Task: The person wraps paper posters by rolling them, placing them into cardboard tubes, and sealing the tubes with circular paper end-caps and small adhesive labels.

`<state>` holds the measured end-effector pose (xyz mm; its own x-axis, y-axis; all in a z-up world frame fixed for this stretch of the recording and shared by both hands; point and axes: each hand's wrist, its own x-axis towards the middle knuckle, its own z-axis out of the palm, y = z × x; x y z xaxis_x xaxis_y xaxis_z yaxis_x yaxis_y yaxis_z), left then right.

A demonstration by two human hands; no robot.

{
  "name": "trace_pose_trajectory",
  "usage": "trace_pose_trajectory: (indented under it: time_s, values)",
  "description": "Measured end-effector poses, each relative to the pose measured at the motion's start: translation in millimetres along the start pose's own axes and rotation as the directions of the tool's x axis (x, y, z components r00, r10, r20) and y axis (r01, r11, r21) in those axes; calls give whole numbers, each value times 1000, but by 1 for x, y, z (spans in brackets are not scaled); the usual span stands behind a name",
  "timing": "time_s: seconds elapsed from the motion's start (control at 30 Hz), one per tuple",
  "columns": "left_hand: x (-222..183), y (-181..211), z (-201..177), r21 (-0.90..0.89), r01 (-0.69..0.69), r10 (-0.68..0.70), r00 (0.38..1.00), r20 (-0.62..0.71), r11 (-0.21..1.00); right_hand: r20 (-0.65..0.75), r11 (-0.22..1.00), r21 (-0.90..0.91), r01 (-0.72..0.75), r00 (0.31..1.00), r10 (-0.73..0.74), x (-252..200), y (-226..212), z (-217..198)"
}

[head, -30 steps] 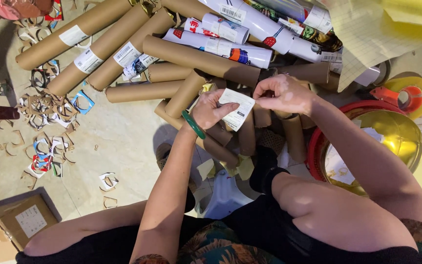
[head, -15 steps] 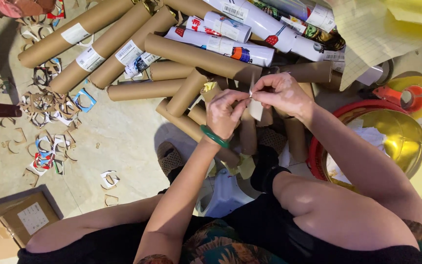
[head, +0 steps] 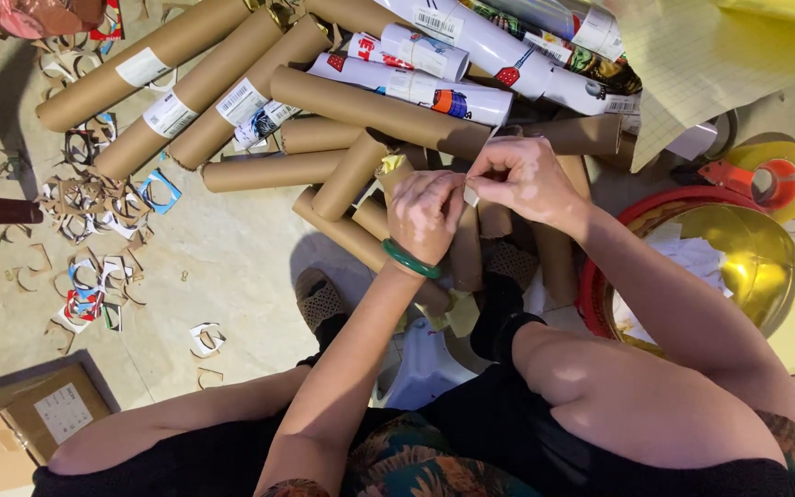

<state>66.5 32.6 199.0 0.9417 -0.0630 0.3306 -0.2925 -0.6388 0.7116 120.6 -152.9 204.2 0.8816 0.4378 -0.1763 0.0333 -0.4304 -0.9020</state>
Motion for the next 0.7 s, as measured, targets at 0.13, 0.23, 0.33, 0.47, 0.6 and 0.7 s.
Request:
trace_pose_trajectory:
  time_s: [0.13, 0.23, 0.33, 0.47, 0.6, 0.7]
  values:
    - [-5, -3, 11, -111, 129, -135, 990, -50, 985, -25, 996, -65, 59, 998, -61, 2, -3, 2]
    - [-12, -18, 27, -279, 404, -417, 909, 14, 871, -31, 997, -28, 76, 997, -77, 4, 2, 6]
    - [-32, -63, 56, -551, 596, -645, 753, 130, 584, -59, 994, 61, 92, 994, -89, 6, 36, 8]
    - [-36, -126, 50, -887, 457, -780, 531, 330, -63, -133, 969, 245, 19, 991, 14, 13, 93, -17]
    - [-7, -123, 2, -923, 382, -858, 461, 227, -39, -220, 958, 219, -183, 948, 232, 24, 121, -45]
    - [-15, -122, 5, -950, 254, -880, 473, -41, 181, -303, 664, 726, -176, 785, 540, 27, 85, -42]
